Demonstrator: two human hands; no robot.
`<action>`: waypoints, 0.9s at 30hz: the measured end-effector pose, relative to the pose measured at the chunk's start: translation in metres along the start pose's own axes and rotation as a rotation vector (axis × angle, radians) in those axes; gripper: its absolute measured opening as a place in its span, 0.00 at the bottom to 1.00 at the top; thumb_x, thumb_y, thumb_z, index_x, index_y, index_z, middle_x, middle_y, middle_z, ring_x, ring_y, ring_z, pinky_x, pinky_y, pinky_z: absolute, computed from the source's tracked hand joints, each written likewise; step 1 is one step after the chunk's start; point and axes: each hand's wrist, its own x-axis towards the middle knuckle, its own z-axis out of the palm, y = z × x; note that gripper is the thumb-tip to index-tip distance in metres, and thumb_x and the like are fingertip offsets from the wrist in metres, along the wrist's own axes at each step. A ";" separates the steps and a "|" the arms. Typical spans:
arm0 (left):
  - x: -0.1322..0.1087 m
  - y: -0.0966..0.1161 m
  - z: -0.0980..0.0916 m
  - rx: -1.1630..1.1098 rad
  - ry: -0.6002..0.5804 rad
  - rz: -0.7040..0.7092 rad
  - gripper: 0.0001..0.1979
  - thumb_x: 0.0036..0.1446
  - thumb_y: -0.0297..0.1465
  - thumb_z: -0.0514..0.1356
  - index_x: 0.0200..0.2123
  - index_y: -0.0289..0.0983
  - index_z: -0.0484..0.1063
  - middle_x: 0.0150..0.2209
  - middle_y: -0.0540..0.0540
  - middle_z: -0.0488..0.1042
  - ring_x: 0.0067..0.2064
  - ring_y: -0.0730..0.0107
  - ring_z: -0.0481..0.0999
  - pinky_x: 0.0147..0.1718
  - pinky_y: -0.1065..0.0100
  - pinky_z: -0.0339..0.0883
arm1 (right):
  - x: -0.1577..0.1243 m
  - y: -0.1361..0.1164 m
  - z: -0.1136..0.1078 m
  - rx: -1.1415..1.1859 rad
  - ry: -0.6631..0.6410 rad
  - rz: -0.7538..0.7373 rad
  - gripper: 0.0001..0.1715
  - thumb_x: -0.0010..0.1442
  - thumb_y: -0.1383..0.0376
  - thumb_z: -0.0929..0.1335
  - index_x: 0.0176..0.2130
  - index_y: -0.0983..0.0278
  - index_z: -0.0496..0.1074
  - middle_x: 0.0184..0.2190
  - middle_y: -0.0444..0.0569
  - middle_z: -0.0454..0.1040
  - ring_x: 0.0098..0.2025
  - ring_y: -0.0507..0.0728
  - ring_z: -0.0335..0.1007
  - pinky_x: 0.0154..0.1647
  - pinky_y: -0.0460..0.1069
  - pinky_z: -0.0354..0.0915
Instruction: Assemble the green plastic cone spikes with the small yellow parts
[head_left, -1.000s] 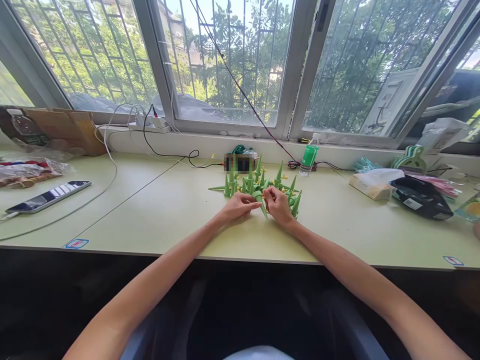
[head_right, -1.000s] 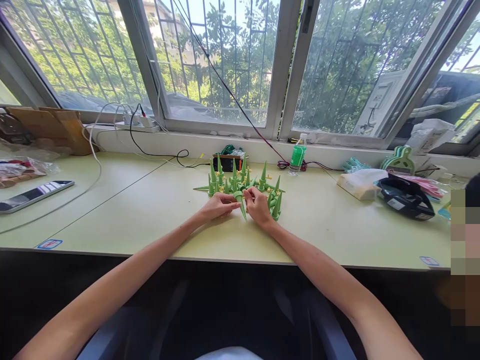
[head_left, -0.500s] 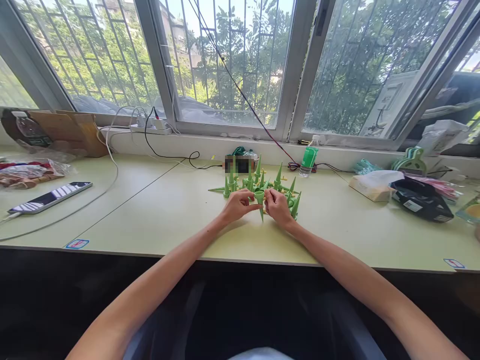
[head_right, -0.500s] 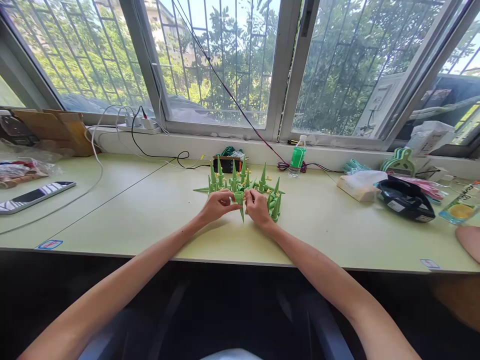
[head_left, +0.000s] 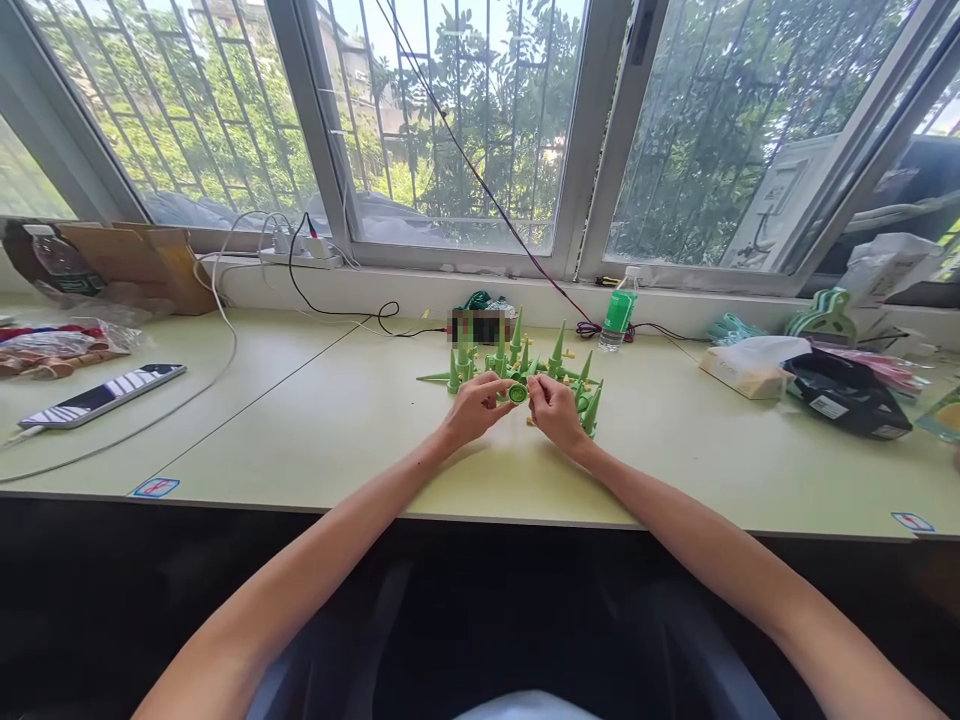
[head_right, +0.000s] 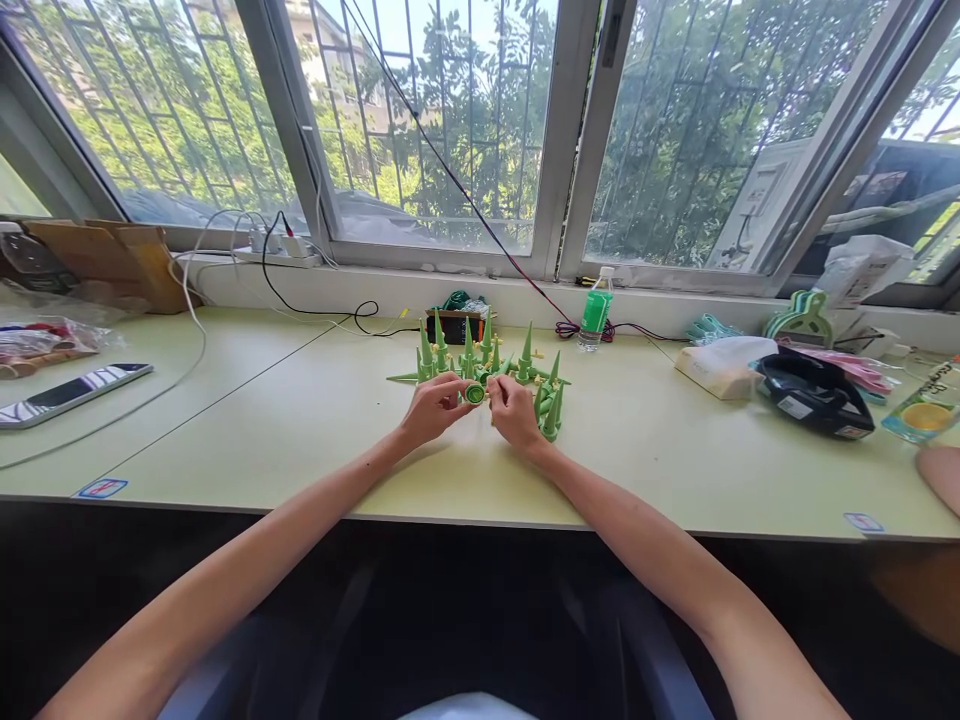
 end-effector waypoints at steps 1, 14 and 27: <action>0.000 0.000 0.000 0.016 -0.004 0.007 0.13 0.57 0.38 0.62 0.43 0.38 0.77 0.31 0.49 0.70 0.22 0.81 0.60 0.23 0.74 0.60 | 0.000 0.000 0.001 0.001 -0.002 0.004 0.23 0.65 0.50 0.60 0.25 0.61 0.59 0.16 0.41 0.61 0.17 0.50 0.56 0.21 0.46 0.54; 0.007 0.013 -0.002 -0.402 -0.108 -0.472 0.22 0.60 0.50 0.53 0.30 0.35 0.67 0.26 0.49 0.69 0.18 0.81 0.63 0.16 0.75 0.57 | 0.001 -0.003 0.000 -0.031 0.094 -0.031 0.21 0.66 0.50 0.58 0.30 0.61 0.62 0.16 0.40 0.59 0.18 0.50 0.55 0.22 0.46 0.54; 0.002 0.016 -0.005 -0.584 -0.362 -0.529 0.22 0.55 0.50 0.59 0.36 0.35 0.68 0.24 0.51 0.65 0.22 0.78 0.67 0.18 0.75 0.61 | 0.000 0.000 0.001 -0.100 0.004 -0.082 0.22 0.66 0.52 0.59 0.26 0.61 0.60 0.16 0.40 0.61 0.18 0.50 0.55 0.23 0.46 0.53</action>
